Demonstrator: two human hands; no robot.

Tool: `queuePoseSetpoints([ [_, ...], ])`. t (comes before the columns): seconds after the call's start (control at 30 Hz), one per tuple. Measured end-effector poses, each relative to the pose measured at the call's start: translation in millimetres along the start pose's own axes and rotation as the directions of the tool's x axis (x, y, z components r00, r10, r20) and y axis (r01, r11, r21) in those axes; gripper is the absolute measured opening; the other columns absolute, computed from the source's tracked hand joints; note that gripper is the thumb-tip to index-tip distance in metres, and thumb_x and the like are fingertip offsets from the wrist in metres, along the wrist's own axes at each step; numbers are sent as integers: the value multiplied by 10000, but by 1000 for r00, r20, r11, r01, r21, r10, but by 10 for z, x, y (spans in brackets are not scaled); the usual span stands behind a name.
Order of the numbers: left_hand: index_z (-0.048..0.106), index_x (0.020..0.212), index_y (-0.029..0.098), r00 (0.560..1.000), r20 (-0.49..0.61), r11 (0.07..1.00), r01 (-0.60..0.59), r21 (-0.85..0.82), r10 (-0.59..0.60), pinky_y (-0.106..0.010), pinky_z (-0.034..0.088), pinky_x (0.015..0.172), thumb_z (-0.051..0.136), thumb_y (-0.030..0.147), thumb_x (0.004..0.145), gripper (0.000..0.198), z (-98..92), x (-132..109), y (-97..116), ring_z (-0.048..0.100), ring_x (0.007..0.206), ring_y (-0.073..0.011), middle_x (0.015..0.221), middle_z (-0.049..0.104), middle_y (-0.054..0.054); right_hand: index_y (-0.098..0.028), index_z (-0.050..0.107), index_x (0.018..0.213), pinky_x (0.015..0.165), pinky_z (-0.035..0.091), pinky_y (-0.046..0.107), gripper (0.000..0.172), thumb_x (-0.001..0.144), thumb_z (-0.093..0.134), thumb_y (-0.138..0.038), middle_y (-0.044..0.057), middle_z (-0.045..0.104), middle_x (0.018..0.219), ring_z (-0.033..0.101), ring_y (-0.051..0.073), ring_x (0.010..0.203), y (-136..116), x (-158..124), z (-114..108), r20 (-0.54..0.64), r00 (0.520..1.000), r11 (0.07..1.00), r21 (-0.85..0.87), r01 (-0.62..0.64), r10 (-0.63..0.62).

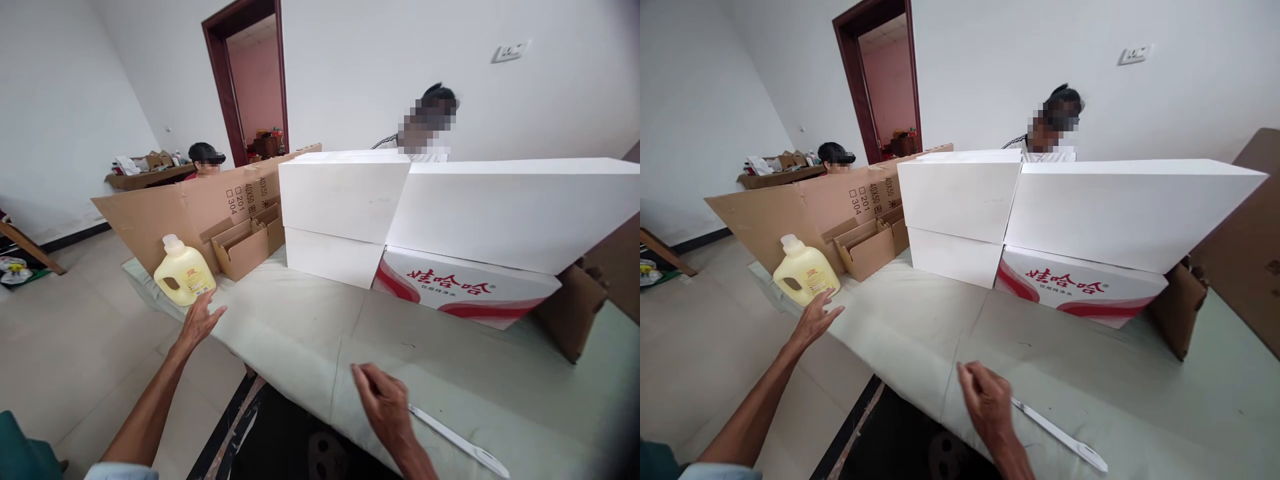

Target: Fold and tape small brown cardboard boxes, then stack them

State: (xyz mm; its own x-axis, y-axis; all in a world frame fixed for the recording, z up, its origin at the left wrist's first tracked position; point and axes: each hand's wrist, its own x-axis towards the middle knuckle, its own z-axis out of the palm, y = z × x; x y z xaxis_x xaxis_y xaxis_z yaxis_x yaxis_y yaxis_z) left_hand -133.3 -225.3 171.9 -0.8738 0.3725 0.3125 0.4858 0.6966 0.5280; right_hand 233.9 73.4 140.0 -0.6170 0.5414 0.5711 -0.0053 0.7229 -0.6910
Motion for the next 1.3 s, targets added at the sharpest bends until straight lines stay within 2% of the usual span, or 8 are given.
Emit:
queuePoseSetpoints([
  [0.1, 462, 1642, 134, 999, -42, 999, -32, -22, 31, -501, 603, 1078, 737, 437, 886, 860, 42, 599, 262, 649, 1414, -394, 1595, 602, -244, -240, 738, 833, 708, 508, 336, 467, 1071, 599, -617, 59, 729, 779, 678, 208, 704, 631, -165, -607, -49, 990, 934, -341, 107, -131],
  [0.23, 438, 1656, 125, 996, -85, 1000, 2, 8, -2, -594, 494, 1205, 809, 398, 877, 905, 36, 1249, 471, 507, 1530, -444, 1617, 546, -253, -252, 791, 966, 776, 564, 417, 554, 1054, 545, -741, 119, 798, 942, 740, 296, 843, 1259, -560, -1170, 57, 978, 814, -546, 199, -201],
  [0.47, 696, 1348, 183, 996, -80, 996, 51, 73, -45, -571, 571, 1113, 747, 418, 1037, 393, 56, 1615, 617, 672, 1303, -312, 1435, 687, -120, -252, 806, 1004, 720, 593, 395, 594, 1063, 505, -761, 119, 792, 989, 759, 286, 859, 1451, -909, -1339, 106, 984, 795, -581, 176, -141],
  [0.63, 737, 1097, 162, 994, -107, 998, -18, 55, 24, -565, 550, 1147, 708, 311, 1010, 175, -45, 1223, 663, 653, 1341, -343, 1418, 667, -144, -266, 807, 944, 721, 579, 378, 511, 1079, 545, -683, 97, 781, 970, 752, 267, 862, 1461, -842, -1280, 88, 988, 811, -565, 154, -125],
  [0.8, 679, 905, 216, 980, -100, 985, -173, -22, 170, -525, 504, 1230, 595, 336, 972, 162, -24, 230, 633, 518, 1546, -386, 1663, 492, -187, -260, 808, 916, 726, 561, 386, 559, 1086, 503, -697, 120, 779, 971, 744, 281, 879, 1481, -832, -1256, 64, 995, 820, -564, 96, -72],
  [1.0, 702, 903, 221, 904, -66, 849, -419, -321, 422, -505, 557, 1185, 606, 427, 1049, 270, 87, -816, 804, 638, 1461, -353, 1778, 430, -152, -215, 813, 1141, 887, 613, 457, 597, 1073, 514, -728, 172, 794, 1117, 755, 331, 1052, 1260, -618, -1183, 101, 995, 852, -520, 56, -4],
  [1.17, 624, 904, 237, 928, 119, 836, -255, -486, 353, -452, 583, 1069, 593, 482, 1055, 289, -79, -995, 1218, 631, 1448, -349, 1781, 443, -157, -314, 492, 1682, 1212, 535, 549, 770, 1038, 621, -715, 149, 572, 1663, 556, 358, 1535, 711, -415, -920, 299, 935, 972, -188, -139, 192],
  [1.3, 607, 883, 239, 927, 294, 835, -33, -550, 231, -423, 554, 1033, 579, 643, 996, 421, -199, -722, 1479, 612, 1414, -364, 1612, 629, -156, -420, 205, 1793, 1307, 425, 619, 1040, 950, 643, -844, 103, 284, 1853, 300, 381, 1701, 162, -307, -807, 458, 882, 976, 120, -183, 109],
])
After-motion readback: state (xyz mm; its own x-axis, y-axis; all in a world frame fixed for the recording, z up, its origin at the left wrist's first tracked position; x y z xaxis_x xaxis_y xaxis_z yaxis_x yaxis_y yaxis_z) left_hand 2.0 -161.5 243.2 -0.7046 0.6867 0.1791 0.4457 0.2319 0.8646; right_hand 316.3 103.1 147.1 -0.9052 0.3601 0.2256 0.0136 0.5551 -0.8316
